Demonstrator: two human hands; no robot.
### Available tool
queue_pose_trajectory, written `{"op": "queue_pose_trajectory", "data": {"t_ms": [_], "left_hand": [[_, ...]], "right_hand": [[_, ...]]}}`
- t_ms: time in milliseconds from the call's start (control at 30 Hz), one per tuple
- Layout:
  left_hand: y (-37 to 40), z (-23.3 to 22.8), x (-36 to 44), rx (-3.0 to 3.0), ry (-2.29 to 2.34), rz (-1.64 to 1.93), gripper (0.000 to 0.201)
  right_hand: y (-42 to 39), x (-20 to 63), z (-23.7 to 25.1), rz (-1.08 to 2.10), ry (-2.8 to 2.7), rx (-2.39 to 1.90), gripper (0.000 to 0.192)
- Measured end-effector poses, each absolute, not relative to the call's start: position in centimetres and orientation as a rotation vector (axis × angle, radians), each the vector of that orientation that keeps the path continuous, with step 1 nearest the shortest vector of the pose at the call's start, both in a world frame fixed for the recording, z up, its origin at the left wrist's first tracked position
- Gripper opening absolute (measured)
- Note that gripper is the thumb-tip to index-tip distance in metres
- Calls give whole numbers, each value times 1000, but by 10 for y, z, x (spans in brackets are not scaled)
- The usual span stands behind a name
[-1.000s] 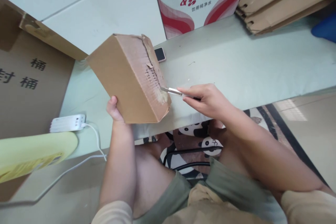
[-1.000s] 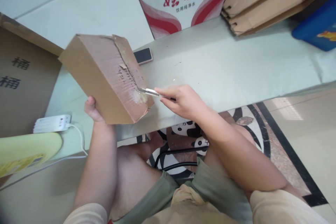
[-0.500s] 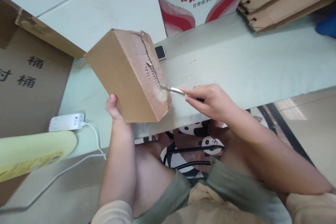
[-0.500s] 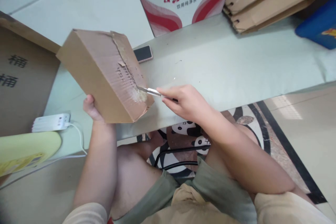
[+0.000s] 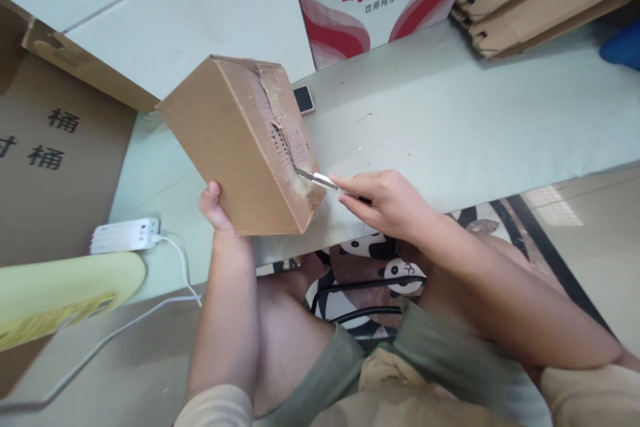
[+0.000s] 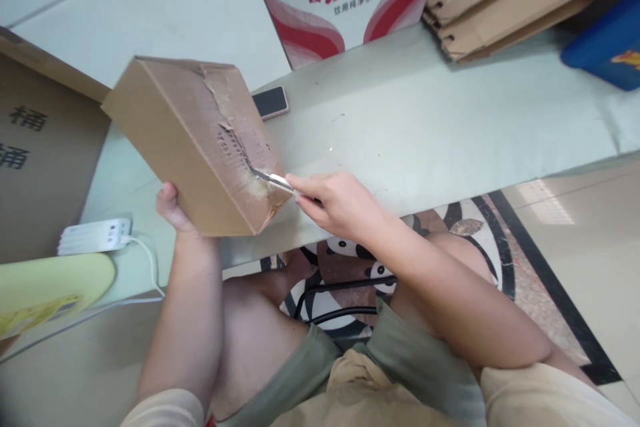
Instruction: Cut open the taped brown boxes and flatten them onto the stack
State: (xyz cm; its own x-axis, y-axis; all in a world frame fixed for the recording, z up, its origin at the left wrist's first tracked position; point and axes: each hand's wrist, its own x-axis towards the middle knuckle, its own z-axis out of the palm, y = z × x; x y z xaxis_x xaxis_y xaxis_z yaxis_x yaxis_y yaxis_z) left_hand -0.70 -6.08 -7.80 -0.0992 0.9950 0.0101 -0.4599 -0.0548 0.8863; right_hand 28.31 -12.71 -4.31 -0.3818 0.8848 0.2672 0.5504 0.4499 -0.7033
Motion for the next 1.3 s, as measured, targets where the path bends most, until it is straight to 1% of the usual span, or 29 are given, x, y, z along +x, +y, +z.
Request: {"op": "queue_pose_trajectory", "data": {"t_ms": [133,500,800,900,1000,1100,1200,1300], "left_hand": [[-60,-78,-4,808,868,1493,48],[-58,-74,-5,850,869,1575,50],[-59,-73,-4,847,774,1602,40],[-58,-66,-1,892,782,1602,46],[-56,-62,-2,974,777,1592,52],[-54,-64,-7,1008,770,1566,53],[-54,-66,-9,1009,791,1553,53],[-56,-63,-6,1001,829,1514,56]], "right_hand": [[-127,280,-47,734,-2085,-1180,41],[-125,286,-52,719,-1916,-1218,41],[-126,288,-46,756,-2051,-1198,40],[-128,290,-47,782,-2076,-1197,39],[-128,293,-47,792,-1978,-1196,38],[-125,296,-48,739,-1862,-1309,37],[-118,298,-56,638,-1840,-1494,44],[-111,299,-71,628,-1915,-1696,60]]}}
